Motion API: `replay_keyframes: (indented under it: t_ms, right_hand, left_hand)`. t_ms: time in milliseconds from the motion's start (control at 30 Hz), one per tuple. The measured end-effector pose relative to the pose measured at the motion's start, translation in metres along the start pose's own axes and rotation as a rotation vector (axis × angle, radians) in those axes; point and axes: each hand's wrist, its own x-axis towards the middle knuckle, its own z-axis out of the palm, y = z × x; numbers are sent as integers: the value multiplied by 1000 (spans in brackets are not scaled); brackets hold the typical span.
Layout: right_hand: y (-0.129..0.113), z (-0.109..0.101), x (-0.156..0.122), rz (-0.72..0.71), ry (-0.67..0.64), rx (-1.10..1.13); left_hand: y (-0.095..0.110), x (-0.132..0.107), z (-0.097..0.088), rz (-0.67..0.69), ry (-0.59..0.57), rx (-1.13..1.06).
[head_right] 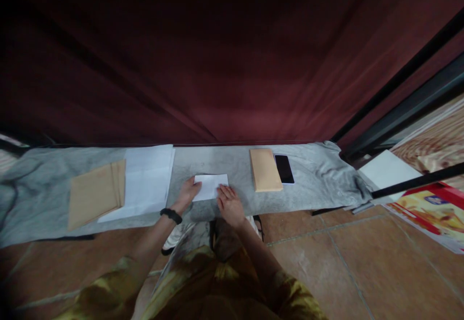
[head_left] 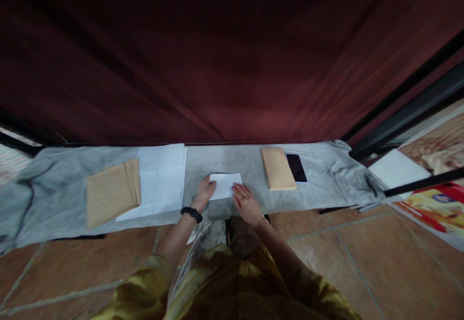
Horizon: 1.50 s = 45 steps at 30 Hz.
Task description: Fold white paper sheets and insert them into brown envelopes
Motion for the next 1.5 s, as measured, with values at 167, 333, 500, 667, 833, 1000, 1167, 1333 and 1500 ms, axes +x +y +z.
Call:
replay_keyframes:
  t_ms: [167, 333, 500, 667, 833, 1000, 1167, 1333, 1500]
  right_hand:
    - [0, 9, -7, -17, -35, -84]
    - [-2, 9, -8, -20, -37, -100]
    - [-4, 6, -8, -14, -32, -89]
    - [-3, 3, -6, -13, -61, -78]
    - [-9, 3, -5, -50, -81, -60]
    - [-10, 3, -13, -67, -81, -77]
    - [4, -3, -25, -65, -60, -111]
    - [16, -6, -34, -74, -28, -162]
    - [20, -3, -36, -68, -3, -191]
  left_hand:
    - [-1, 3, 2, -20, -35, 150]
    - [3, -15, 4, 87, 59, 282]
    - [2, -51, 11, 395, 84, 503]
    - [-5, -96, 21, 563, -159, 633]
    - [-10, -105, 19, 589, -201, 697]
    - [-16, -105, 13, 585, -178, 713]
    - [-27, -110, 2, 542, -135, 731]
    - [-36, -114, -10, 518, -97, 753]
    - [-24, -111, -8, 508, -36, 789]
